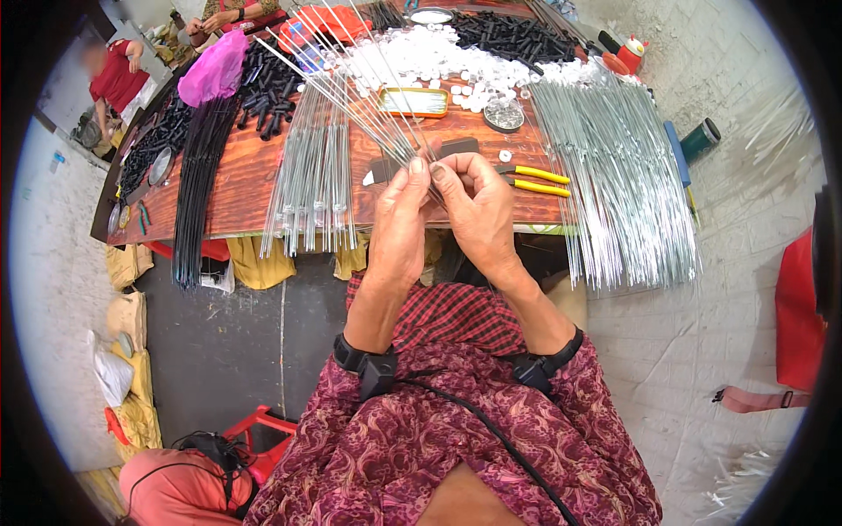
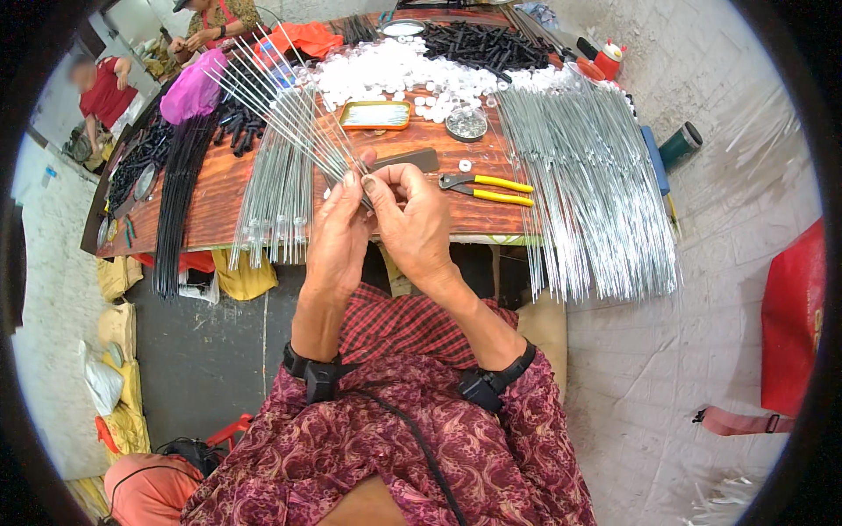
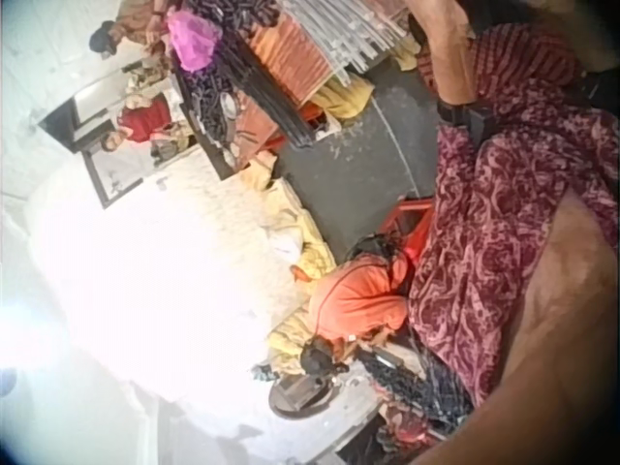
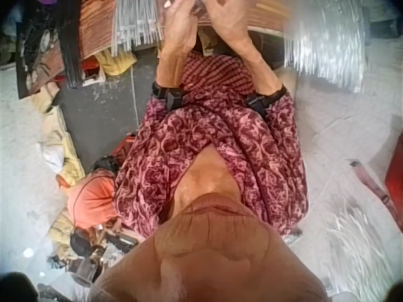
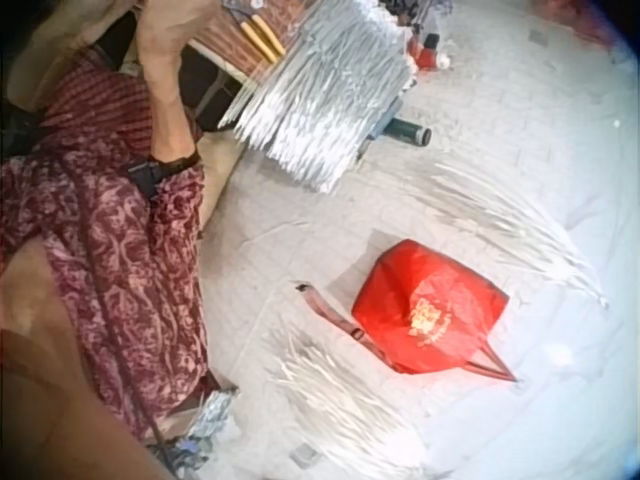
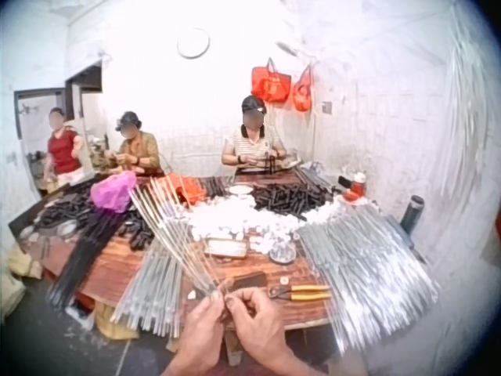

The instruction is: Insert metal ribs into a center hub and secure them to assemble an umbrella frame.

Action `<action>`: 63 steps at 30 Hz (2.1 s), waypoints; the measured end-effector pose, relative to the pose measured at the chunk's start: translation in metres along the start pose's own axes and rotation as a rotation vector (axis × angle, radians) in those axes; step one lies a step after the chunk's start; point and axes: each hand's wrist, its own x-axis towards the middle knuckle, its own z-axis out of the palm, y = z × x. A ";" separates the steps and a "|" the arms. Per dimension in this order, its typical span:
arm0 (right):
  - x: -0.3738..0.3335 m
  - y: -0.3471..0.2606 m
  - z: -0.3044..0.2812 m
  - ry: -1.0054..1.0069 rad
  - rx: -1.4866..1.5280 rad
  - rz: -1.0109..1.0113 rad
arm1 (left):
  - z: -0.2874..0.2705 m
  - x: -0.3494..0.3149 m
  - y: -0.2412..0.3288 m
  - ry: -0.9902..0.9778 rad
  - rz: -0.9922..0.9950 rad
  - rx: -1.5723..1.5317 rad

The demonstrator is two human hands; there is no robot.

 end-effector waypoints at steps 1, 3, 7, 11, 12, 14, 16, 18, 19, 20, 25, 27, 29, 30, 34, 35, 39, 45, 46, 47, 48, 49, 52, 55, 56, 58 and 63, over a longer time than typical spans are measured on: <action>-0.001 -0.002 0.001 0.002 0.002 -0.001 | 0.001 -0.001 0.001 -0.001 0.000 0.002; -0.004 -0.007 0.002 -0.009 -0.009 0.114 | 0.003 -0.004 0.002 -0.014 0.014 0.033; -0.006 -0.004 0.001 -0.029 -0.070 0.076 | 0.004 -0.006 0.003 -0.038 -0.037 0.007; -0.005 -0.004 0.000 -0.015 -0.065 0.047 | 0.002 -0.006 0.007 -0.066 -0.045 0.020; -0.005 -0.004 0.000 -0.015 -0.051 0.052 | -0.002 -0.005 0.006 -0.079 -0.047 0.025; -0.006 -0.008 0.000 -0.007 -0.086 0.012 | -0.019 -0.003 0.005 -0.072 -0.043 0.077; -0.006 -0.008 -0.001 0.004 -0.125 -0.025 | -0.018 -0.003 0.010 -0.068 -0.043 0.128; -0.006 -0.007 -0.001 0.013 -0.205 -0.109 | -0.013 -0.007 0.016 0.102 0.035 0.183; -0.007 -0.008 -0.002 0.012 -0.204 -0.106 | -0.013 -0.007 0.016 0.104 0.033 0.184; -0.007 -0.010 -0.002 0.011 -0.238 -0.131 | -0.013 -0.005 0.015 0.127 0.077 0.194; -0.008 -0.012 0.000 0.011 -0.226 -0.079 | -0.010 -0.006 0.020 0.182 0.119 0.225; -0.007 -0.010 0.001 0.025 -0.192 -0.066 | -0.011 -0.006 0.020 0.181 0.116 0.207; -0.007 -0.013 0.000 0.012 -0.192 -0.027 | -0.013 -0.004 0.019 0.172 0.127 0.210; -0.007 -0.014 -0.001 -0.001 -0.193 0.011 | -0.014 -0.003 0.018 0.162 0.138 0.212; -0.006 -0.012 -0.001 0.006 -0.177 0.003 | -0.012 -0.002 0.019 0.162 0.127 0.225; -0.005 -0.014 -0.001 0.008 -0.144 0.013 | -0.013 -0.001 0.018 0.172 0.129 0.209; -0.005 -0.013 0.000 0.016 -0.113 0.013 | -0.016 0.001 0.015 0.181 0.112 0.185; -0.003 -0.015 0.001 0.013 -0.136 -0.005 | -0.016 0.001 0.016 0.155 0.089 0.083; -0.003 -0.015 0.002 0.010 -0.137 -0.004 | -0.017 0.001 0.016 0.158 0.090 0.081; -0.003 -0.015 0.002 0.012 -0.125 0.010 | -0.017 0.001 0.016 0.158 0.097 0.090; -0.003 -0.015 0.002 0.017 -0.113 0.026 | -0.017 0.001 0.016 0.157 0.101 0.099; -0.003 -0.015 0.002 0.017 -0.115 0.027 | -0.017 0.001 0.016 0.157 0.099 0.098; -0.003 -0.015 0.002 0.021 -0.117 0.021 | -0.016 0.001 0.017 0.152 0.084 0.079; -0.003 -0.014 0.004 0.023 -0.101 0.022 | -0.018 0.000 0.016 0.166 0.085 0.085; -0.004 -0.015 0.004 0.022 -0.106 0.028 | -0.020 0.000 0.015 0.161 0.099 0.101; -0.004 -0.015 0.004 0.022 -0.111 0.034 | -0.022 0.000 0.014 0.157 0.111 0.116; -0.005 -0.015 0.003 0.015 -0.135 -0.002 | -0.020 -0.002 0.016 0.152 0.101 0.108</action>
